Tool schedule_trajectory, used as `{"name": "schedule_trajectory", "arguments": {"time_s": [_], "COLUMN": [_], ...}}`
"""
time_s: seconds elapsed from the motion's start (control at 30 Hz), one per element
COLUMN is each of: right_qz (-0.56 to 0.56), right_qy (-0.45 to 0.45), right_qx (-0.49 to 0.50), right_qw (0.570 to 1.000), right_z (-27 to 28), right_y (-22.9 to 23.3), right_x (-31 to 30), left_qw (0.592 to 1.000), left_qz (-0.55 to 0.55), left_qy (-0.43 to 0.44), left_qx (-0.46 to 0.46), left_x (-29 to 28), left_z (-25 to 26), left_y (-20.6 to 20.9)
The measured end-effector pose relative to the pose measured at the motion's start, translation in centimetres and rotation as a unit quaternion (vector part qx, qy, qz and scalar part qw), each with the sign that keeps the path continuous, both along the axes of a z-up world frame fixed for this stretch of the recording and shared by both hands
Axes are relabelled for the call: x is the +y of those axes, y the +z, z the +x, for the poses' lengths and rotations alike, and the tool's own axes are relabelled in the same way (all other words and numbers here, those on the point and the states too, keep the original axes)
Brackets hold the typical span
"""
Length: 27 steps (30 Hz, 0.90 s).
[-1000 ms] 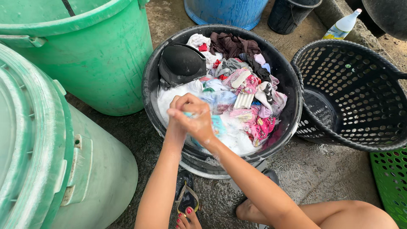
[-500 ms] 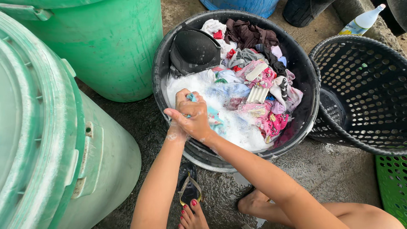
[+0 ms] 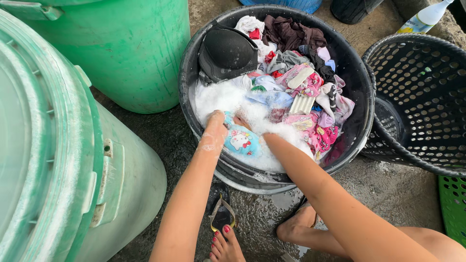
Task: The person washes clothes by hand in a basin of soapy water, scrubbing individual items with a bar of soap before placing them back into the basin.
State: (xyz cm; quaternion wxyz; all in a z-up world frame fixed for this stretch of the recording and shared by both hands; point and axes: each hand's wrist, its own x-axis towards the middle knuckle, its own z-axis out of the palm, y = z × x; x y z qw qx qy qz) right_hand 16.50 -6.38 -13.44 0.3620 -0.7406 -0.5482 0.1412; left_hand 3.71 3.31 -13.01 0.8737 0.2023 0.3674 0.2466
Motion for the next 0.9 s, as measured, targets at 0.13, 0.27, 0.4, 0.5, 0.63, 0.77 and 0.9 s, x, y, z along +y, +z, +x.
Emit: {"name": "schedule_trajectory", "arguments": {"time_s": [0.13, 0.27, 0.4, 0.5, 0.63, 0.77, 0.9], "right_qz": [0.050, 0.176, 0.177, 0.162, 0.227, 0.329, 0.245], "right_qy": [-0.045, -0.008, 0.004, -0.066, -0.084, 0.029, -0.067], "right_qx": [0.129, 0.136, 0.179, 0.088, 0.071, -0.062, -0.044], "right_qw": [0.989, 0.975, 0.968, 0.981, 0.968, 0.942, 0.966], "right_z": [-4.9, -15.4, -14.4, -9.7, -10.0, -14.4, -8.2], "right_y": [8.4, 14.0, 14.3, 13.3, 13.9, 14.1, 14.1], "right_x": [-1.5, -3.3, -1.3, -0.6, -0.7, -3.0, -0.4], "left_qw": [1.000, 0.924, 0.964, 0.997, 0.997, 0.983, 0.988], "left_qz": [0.023, 0.321, 0.163, -0.004, 0.026, 0.143, 0.035], "left_qy": [0.003, -0.093, -0.051, -0.030, -0.047, -0.101, -0.071], "left_qx": [0.002, -0.183, -0.202, -0.078, -0.047, -0.046, -0.137], "left_x": [0.5, 0.0, -1.6, -2.1, -2.8, -2.3, -3.6], "left_z": [0.5, -2.5, -3.7, -1.0, -1.7, -3.8, -2.7], "left_y": [-1.6, -5.0, -2.3, 2.5, 6.3, 6.1, 8.1]}}
